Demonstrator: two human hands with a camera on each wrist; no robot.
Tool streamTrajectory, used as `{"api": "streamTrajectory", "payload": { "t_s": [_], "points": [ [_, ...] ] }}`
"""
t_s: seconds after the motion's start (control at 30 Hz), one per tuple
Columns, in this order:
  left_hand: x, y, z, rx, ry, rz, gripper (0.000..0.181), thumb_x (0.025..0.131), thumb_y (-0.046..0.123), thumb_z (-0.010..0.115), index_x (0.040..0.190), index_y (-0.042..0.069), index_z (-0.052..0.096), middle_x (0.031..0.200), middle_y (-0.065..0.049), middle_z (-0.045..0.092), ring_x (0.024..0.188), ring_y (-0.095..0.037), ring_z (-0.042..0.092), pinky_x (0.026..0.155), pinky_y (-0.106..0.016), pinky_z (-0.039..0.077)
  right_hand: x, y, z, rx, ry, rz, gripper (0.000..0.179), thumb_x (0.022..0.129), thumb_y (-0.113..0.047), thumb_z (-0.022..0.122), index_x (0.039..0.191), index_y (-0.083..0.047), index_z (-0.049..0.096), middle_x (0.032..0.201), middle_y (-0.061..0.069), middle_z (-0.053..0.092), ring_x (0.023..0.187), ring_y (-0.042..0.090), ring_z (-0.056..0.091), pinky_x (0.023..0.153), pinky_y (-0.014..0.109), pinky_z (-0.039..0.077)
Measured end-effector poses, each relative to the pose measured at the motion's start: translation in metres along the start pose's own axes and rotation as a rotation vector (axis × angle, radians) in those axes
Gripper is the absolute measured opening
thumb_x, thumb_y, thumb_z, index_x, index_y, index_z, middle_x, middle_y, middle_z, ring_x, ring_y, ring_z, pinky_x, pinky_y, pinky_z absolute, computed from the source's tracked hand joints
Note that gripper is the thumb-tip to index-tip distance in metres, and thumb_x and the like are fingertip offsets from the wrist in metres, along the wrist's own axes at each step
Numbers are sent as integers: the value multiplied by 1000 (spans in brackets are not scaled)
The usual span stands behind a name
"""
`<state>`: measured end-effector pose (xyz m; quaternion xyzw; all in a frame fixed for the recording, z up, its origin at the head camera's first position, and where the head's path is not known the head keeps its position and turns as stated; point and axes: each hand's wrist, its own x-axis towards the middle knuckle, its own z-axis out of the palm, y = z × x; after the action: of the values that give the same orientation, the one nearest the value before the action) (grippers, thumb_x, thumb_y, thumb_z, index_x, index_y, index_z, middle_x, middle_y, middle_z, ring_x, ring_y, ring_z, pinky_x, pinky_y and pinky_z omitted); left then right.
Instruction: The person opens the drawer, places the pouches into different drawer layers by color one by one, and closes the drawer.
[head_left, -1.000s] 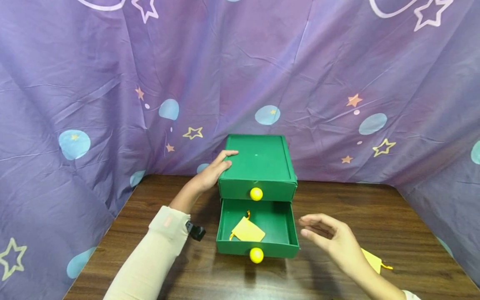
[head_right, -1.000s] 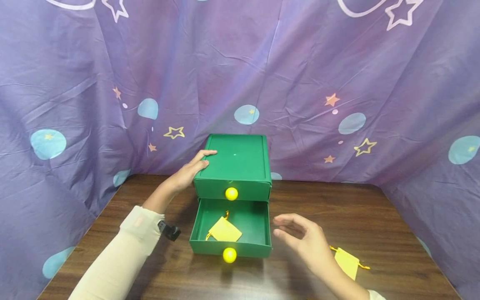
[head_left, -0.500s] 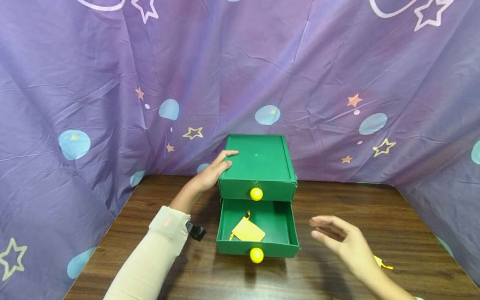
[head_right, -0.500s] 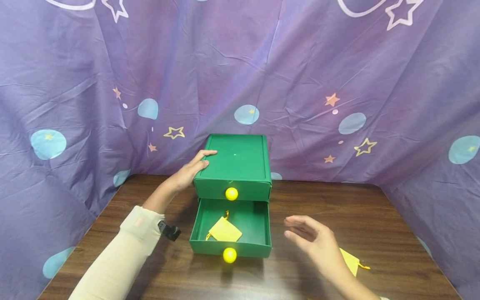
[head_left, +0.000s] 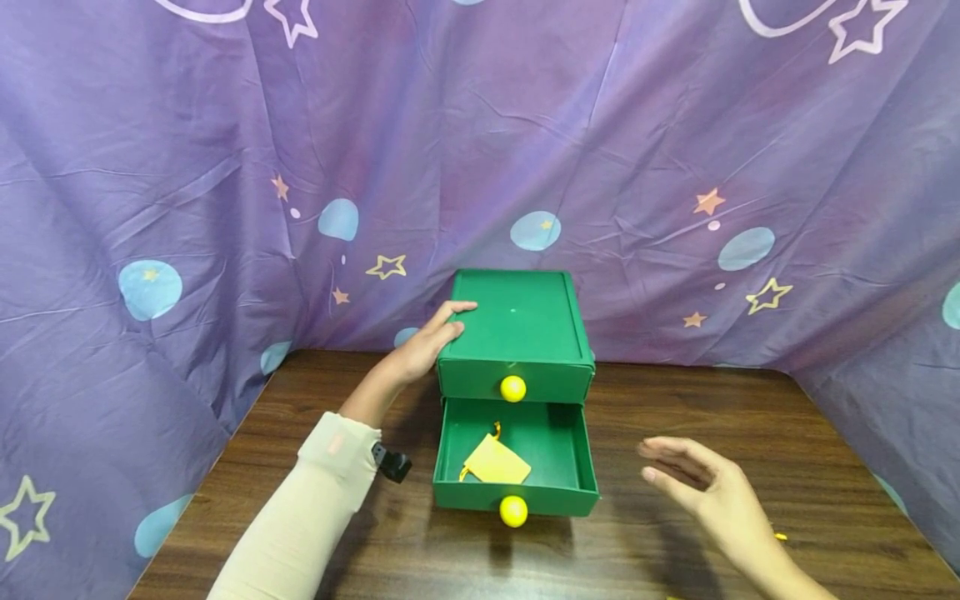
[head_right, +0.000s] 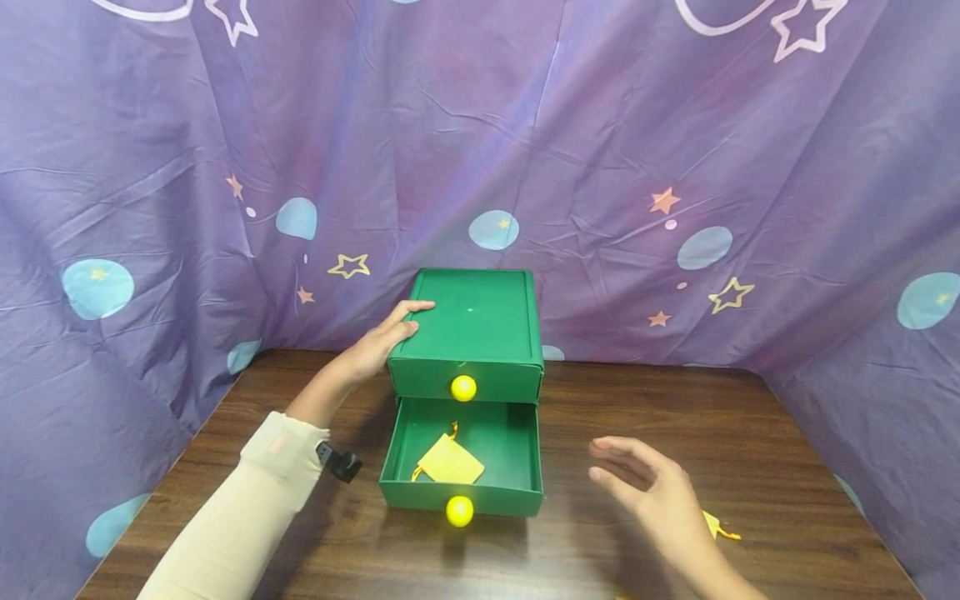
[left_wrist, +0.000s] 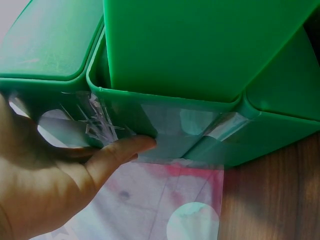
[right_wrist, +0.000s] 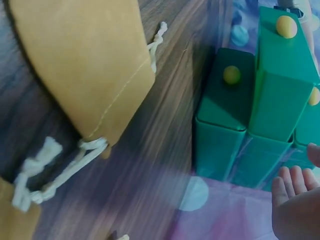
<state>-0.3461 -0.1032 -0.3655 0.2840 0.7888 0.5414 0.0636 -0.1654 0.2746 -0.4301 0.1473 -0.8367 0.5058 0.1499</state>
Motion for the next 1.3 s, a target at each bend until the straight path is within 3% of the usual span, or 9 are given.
{"api": "streamTrajectory", "payload": {
  "t_s": [0.4, 0.83, 1.3],
  "points": [
    [1, -1, -1, -13, -3, 17, 49, 110, 22, 32, 158, 11, 31, 168, -18, 19, 154, -36, 16, 124, -59, 15, -6, 8, -7, -10, 24, 10, 36, 90, 4, 74, 126, 3, 66, 116, -11, 75, 107, -1, 69, 88, 15, 54],
    [0, -1, -1, -8, 4, 10, 49, 110, 22, 32, 157, 11, 32, 168, -18, 19, 154, -37, 18, 123, -59, 17, -15, 15, -19, -88, 23, 109, 39, 94, -8, 76, 129, 1, 64, 120, -15, 72, 107, -3, 67, 85, 13, 54],
    [1, -2, 0, 0, 3, 3, 49, 110, 22, 32, 158, 13, 32, 168, -17, 19, 154, -35, 16, 124, -59, 15, -24, 30, -29, -93, 68, 126, 41, 92, -3, 76, 130, 3, 63, 121, -23, 69, 107, -8, 65, 85, 10, 52]
  ]
}}
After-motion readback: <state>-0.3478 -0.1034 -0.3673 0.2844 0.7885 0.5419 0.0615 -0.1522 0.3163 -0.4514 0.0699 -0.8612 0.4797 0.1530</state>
